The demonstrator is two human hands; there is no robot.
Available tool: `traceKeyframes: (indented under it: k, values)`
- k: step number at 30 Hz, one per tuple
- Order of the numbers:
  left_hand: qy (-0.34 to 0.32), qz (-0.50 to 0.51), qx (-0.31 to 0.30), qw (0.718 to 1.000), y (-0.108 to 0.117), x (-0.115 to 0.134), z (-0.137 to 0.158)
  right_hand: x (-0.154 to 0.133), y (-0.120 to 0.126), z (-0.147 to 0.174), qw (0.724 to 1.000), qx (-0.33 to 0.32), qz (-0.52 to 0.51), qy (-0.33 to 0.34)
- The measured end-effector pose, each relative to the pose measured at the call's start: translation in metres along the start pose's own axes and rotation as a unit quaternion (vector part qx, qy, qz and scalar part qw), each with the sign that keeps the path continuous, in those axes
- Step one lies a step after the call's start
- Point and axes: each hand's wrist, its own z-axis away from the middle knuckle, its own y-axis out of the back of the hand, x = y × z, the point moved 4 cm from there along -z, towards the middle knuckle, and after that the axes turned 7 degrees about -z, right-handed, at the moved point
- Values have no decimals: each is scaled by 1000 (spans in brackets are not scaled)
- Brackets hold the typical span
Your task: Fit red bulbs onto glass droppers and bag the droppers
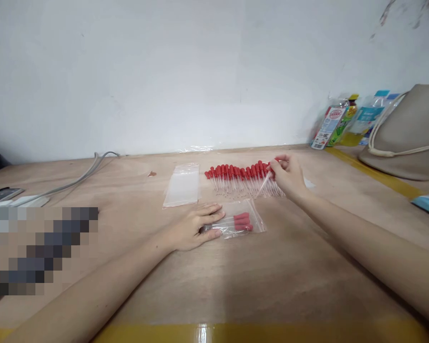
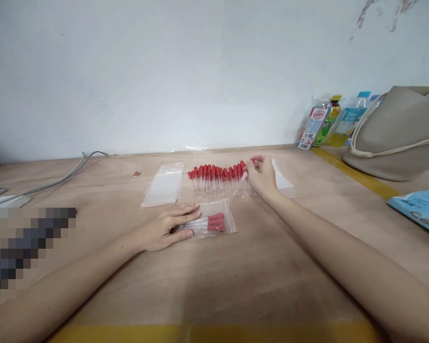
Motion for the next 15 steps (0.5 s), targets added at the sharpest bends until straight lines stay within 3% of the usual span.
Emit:
traceKeyframes:
  k: [6, 15]
  values:
    - [10, 2, 18, 1000, 3, 2, 0, 17, 20, 46, 986, 27, -107, -127]
    - [11, 4, 27, 1000, 3, 1, 1, 19, 11, 67, 964, 14, -190, -186]
